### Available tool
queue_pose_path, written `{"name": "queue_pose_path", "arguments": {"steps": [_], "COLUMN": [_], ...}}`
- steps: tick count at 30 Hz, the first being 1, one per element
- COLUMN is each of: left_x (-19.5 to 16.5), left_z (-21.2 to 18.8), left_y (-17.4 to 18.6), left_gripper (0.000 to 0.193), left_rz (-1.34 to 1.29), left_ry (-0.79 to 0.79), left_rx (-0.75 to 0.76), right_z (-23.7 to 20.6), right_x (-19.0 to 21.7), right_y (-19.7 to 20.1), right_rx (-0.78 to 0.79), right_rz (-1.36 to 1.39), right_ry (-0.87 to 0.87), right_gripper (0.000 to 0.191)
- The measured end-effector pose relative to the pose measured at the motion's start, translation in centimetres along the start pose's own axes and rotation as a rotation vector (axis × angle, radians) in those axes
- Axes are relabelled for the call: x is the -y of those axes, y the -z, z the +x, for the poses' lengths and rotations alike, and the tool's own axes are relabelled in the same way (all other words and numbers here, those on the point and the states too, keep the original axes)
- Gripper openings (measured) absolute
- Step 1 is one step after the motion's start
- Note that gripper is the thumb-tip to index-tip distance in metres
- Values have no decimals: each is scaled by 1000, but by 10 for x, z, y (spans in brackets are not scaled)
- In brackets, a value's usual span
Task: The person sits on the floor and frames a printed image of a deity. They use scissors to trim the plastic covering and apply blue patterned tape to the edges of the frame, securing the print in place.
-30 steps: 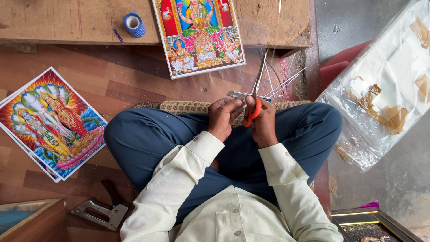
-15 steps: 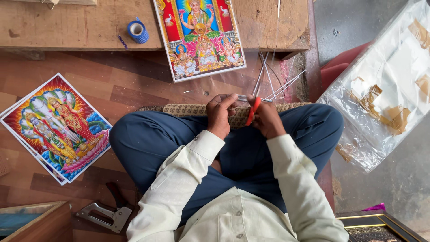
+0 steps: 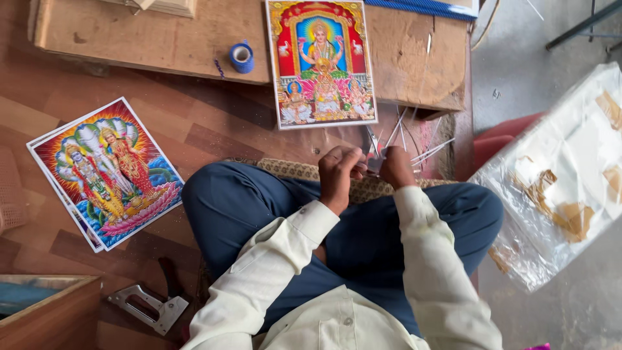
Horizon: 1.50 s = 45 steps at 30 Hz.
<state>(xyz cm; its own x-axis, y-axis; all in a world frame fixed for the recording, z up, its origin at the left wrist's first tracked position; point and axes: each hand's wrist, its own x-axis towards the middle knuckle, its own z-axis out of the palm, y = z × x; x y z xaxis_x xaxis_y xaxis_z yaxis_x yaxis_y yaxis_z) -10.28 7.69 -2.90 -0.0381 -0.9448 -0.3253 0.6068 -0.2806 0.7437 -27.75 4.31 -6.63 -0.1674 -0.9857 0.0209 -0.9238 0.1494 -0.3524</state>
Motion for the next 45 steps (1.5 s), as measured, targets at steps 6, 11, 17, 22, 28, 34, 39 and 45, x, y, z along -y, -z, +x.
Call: {"name": "queue_pose_path", "arguments": {"steps": [6,11,17,22,28,34,39,45], "left_x": [-53,-109,-162,-151,-130,-107,-104,-113], "left_z": [-38,-57,38,73,62,78,85,81], "left_y": [-28,-58,-89,-17,62,62,67,61], "left_gripper": [22,31,42,51,101,72,67,74], "left_rz": [2,222,435,1103,1632,1647,1556,1481], "left_ry": [-180,-265,-540,-956,-510,-523,-528,-460], "left_rx": [277,361,496,181,62,-23,-60,-43], "right_z": [3,30,43,95,121,121,108,76], "right_x": [10,7,30,41,32,49,57,50], "right_y": [57,94,86,59,25,20,36,44], "right_rx": [-543,-157,115,335,308,116,-28,-13], "right_rz": [386,715,1240,1229,966,902,413,247], "right_ry": [150,461,20,-224,-208,-118,109,422], "right_gripper": [59,22,16,17,24,47,65,71]}}
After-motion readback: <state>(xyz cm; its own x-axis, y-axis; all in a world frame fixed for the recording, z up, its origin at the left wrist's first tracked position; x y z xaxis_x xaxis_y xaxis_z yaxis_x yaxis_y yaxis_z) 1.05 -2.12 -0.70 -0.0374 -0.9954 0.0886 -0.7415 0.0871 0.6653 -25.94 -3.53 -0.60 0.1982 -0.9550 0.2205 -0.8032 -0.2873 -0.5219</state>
